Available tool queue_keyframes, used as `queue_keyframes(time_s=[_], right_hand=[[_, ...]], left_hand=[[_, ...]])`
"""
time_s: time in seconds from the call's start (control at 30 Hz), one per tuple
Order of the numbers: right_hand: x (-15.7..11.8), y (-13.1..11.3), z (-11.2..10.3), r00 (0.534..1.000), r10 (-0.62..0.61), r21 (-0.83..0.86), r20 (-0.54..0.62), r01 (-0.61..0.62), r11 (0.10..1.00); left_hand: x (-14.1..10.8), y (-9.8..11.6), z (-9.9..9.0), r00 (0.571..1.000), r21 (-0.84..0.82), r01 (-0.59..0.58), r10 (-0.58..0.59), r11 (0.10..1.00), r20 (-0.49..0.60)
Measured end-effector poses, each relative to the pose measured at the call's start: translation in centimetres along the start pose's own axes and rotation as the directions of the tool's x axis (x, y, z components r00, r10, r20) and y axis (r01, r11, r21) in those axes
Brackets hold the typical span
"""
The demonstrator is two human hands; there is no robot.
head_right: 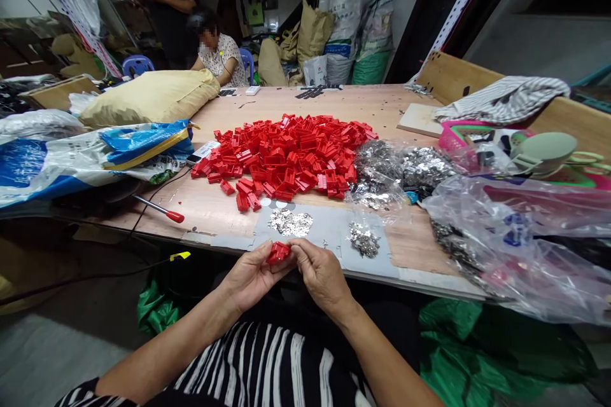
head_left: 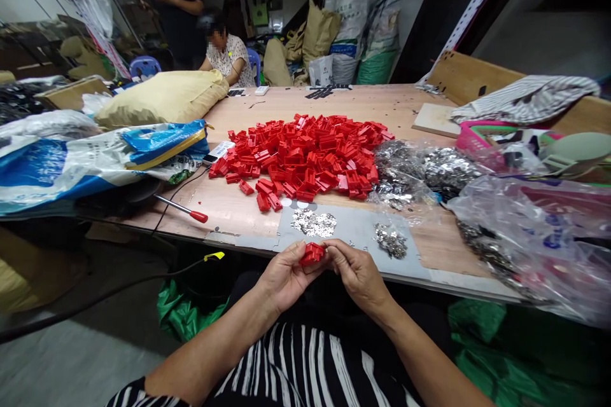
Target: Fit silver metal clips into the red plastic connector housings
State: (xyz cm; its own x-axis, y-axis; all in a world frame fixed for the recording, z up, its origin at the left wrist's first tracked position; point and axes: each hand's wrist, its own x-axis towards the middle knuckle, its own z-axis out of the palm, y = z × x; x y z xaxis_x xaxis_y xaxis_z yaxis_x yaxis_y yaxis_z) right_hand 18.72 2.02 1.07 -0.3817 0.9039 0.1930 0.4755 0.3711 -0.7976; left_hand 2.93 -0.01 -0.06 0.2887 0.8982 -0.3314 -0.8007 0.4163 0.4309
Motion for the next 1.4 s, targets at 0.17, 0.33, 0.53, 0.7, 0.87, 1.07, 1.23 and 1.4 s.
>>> queue_keyframes(time_s=[0.17,0.33,0.53,0.7,0.87,1.07,1.23,1.4], right_hand=[[0.3,0.7,-0.9,0.996,0.092,0.005,-0.009,-0.092,0.996],[0.2,2.7,-2.9,0.978,0.178,-0.125,-0.111,-0.192,0.973],[-0.5,5.2,-4.1,0.961,0.184,-0.273,-0.208,-0.238,0.932],[-0.8,5.4,-3.7,0.967,0.21,-0.434,-0.147,-0.254,0.865],[-0.5,4.7,-2.7,0.959,0.238,-0.565,-0.157,-0.284,0.775],[-0.4,5.3,-2.4,0.964,0.222,-0.592,-0.148,-0.266,0.76],[-0.5,5.5,-2.9,0.971,0.163,-0.5,-0.173,-0.229,0.835],[-0.2,4.5,-3.0,0.96,0.174,-0.312,-0.219,-0.238,0.92]], left_hand=[[0.6,2.0,-1.3,0.968,0.378,-0.223,0.249,0.899,-0.02],[1.6,6.8,-5.1,0.674,0.858,-0.384,0.738,0.342,0.008],[2.1,10.2,-8.2,0.481,0.967,-0.057,0.842,-0.248,0.244],[2.8,10.2,-7.1,0.52,0.824,0.193,0.768,-0.532,0.374],[4.4,10.3,-5.2,0.653,0.718,0.245,0.658,-0.651,0.375],[5.9,10.7,-5.0,0.717,0.655,0.302,0.618,-0.693,0.323],[4.9,10.7,-4.8,0.657,0.685,0.293,0.661,-0.667,0.363],[2.9,9.6,-3.9,0.606,0.795,0.054,0.653,-0.604,0.455]])
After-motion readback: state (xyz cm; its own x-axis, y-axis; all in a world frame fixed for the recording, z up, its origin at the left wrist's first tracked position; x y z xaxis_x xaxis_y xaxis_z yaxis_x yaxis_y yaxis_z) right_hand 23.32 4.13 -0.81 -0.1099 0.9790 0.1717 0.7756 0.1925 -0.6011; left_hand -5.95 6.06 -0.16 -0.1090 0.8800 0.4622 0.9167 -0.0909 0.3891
